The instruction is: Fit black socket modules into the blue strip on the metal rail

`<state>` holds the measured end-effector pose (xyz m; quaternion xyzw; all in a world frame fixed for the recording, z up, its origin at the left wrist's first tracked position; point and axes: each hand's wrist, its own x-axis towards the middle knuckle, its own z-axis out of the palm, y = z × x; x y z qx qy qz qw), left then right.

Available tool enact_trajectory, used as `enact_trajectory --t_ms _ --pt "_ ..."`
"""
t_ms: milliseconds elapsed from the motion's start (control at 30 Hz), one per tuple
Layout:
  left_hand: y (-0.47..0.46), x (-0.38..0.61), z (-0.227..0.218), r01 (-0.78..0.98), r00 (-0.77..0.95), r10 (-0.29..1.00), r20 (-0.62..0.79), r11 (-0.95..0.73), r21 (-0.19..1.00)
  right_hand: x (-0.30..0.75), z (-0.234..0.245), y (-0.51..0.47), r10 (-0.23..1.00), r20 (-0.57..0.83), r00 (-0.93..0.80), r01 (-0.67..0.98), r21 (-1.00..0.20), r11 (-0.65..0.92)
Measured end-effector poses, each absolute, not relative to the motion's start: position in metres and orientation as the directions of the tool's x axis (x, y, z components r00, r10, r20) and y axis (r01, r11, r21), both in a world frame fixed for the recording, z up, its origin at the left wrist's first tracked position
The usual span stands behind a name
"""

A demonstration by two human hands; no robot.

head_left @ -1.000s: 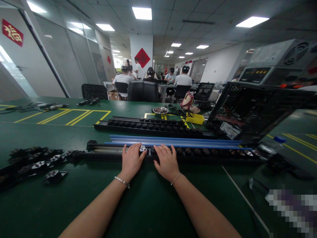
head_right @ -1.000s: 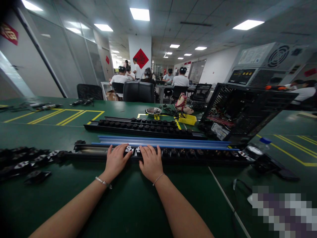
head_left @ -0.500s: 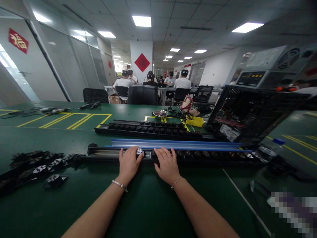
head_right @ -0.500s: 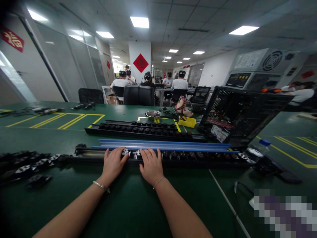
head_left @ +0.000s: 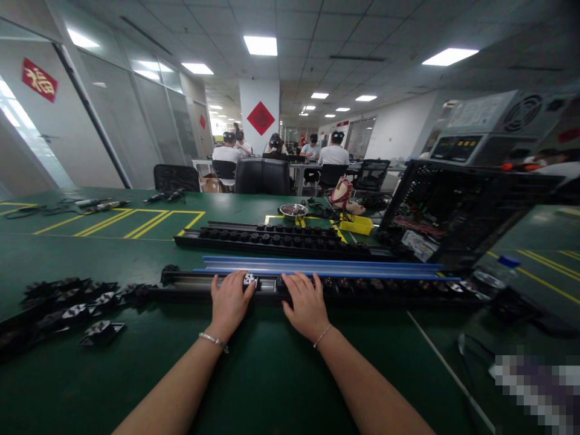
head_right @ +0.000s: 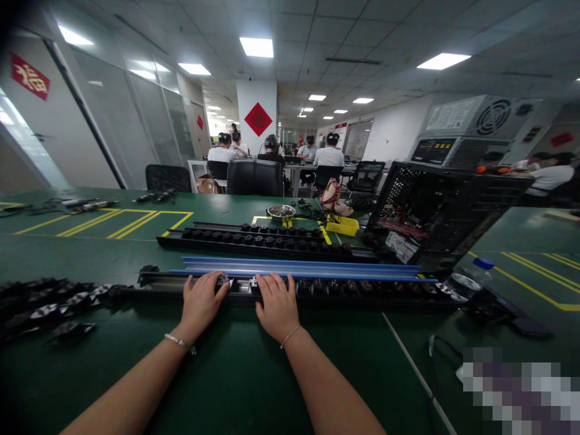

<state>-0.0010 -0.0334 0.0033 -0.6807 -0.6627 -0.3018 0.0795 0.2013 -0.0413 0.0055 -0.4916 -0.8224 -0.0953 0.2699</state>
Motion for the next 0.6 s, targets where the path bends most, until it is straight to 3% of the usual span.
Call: enact_trajectory --t_ms 600 --pt "-0.0321 -0.0113 0.0032 0.954 -0.084 0.864 0.496 -0.074 0.290 0.2019 0.0058 -0.0413 0.759 0.536 -0.370 0.848 -0.139 0.512"
